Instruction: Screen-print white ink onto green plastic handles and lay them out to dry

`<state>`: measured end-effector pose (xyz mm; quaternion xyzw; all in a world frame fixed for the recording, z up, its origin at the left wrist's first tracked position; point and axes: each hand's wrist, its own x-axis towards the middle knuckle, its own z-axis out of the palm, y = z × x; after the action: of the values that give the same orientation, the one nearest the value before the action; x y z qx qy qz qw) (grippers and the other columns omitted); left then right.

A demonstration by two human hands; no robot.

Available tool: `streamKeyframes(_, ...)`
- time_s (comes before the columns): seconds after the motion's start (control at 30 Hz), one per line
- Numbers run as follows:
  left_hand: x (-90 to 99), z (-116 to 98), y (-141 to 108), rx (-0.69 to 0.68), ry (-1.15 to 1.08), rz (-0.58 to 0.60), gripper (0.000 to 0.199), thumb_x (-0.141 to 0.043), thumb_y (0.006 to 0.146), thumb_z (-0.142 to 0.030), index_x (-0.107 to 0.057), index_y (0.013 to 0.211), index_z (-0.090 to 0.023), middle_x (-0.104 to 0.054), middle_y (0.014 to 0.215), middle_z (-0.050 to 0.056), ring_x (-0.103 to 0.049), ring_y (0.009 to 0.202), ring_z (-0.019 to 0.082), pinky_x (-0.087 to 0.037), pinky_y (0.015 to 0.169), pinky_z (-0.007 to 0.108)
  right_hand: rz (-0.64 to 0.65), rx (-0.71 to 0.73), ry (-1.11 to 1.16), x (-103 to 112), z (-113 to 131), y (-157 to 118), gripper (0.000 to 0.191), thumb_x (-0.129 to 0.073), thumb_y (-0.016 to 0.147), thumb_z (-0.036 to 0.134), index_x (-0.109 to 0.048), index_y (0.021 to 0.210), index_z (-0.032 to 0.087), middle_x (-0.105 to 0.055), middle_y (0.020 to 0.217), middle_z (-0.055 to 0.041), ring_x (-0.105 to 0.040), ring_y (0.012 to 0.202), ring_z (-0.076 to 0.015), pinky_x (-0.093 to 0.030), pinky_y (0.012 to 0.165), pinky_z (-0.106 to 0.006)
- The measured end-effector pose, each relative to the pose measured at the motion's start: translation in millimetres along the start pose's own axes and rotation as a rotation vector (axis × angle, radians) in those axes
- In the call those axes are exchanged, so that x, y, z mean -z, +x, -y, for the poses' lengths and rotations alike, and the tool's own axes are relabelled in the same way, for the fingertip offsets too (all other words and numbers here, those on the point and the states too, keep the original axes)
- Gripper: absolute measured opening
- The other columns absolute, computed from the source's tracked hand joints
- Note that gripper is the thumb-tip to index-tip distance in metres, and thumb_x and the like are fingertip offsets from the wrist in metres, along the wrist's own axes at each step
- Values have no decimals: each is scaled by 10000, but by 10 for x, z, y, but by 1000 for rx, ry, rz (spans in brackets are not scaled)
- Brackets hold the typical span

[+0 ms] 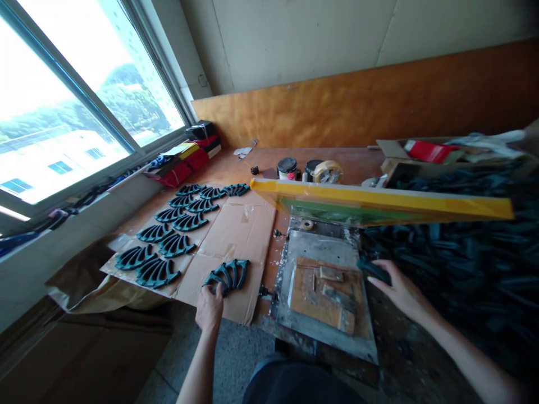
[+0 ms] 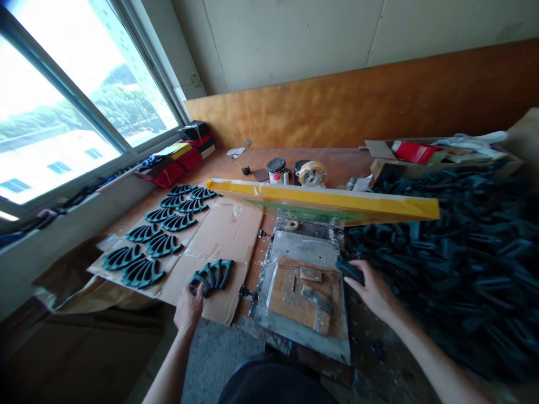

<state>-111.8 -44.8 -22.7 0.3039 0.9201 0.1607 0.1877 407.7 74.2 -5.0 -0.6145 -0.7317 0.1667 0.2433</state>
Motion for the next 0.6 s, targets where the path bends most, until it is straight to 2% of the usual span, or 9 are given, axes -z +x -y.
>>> streamKeyframes(0.07,-168,-158,-182,-115,102,-94,618,-372,859,-587,-472,1335,-204,-445,1425,169,-414,1303,340,-360,1029,479,90,98,169,-142,427,-90,393,-449,870,506,-610,1072,210,-661,1058,-100,-626,990,-266,-515,850,-398)
streamKeyframes(0.13,-342,-325,-307,-180,219,-130,640,-423,838,-601,-442,1377,-256,-385,1484,122,-355,1337,332,-354,1032,476,165,191,252,-280,727,-168,364,-396,926,438,-635,1095,222,-656,1056,-84,-625,978,-239,-512,856,-377)
streamKeyframes(0.23,-477,-532,-345,-109,302,-122,717,-437,817,-637,-408,1407,-232,-396,1475,136,-329,1339,349,-355,1007,524,158,326,163,-440,914,-246,354,-360,960,333,-655,1130,235,-657,957,-60,-635,861,-194,-525,768,-318)
streamKeyframes(0.33,-456,-665,-286,-31,318,-103,658,-424,841,-588,-444,1367,-193,-388,1473,157,-344,1319,350,-358,980,554,34,463,-31,-539,901,-282,349,-374,949,233,-667,1139,240,-643,917,-63,-610,846,-190,-518,742,-302)
streamKeyframes(0.43,-398,-736,-246,15,305,-97,560,-463,833,-541,-539,1258,-185,-438,1429,164,-389,1279,353,-389,934,541,-70,566,-164,-620,806,-272,350,-400,924,178,-680,1123,244,-636,958,-72,-587,909,-201,-506,799,-316)
streamKeyframes(0.6,-357,-699,-170,9,286,-116,512,-583,764,-508,-618,1153,-178,-545,1312,155,-488,1178,327,-393,930,469,-189,691,-227,-823,499,-194,361,-418,885,187,-697,1096,274,-656,1019,-62,-592,956,-219,-499,830,-343)
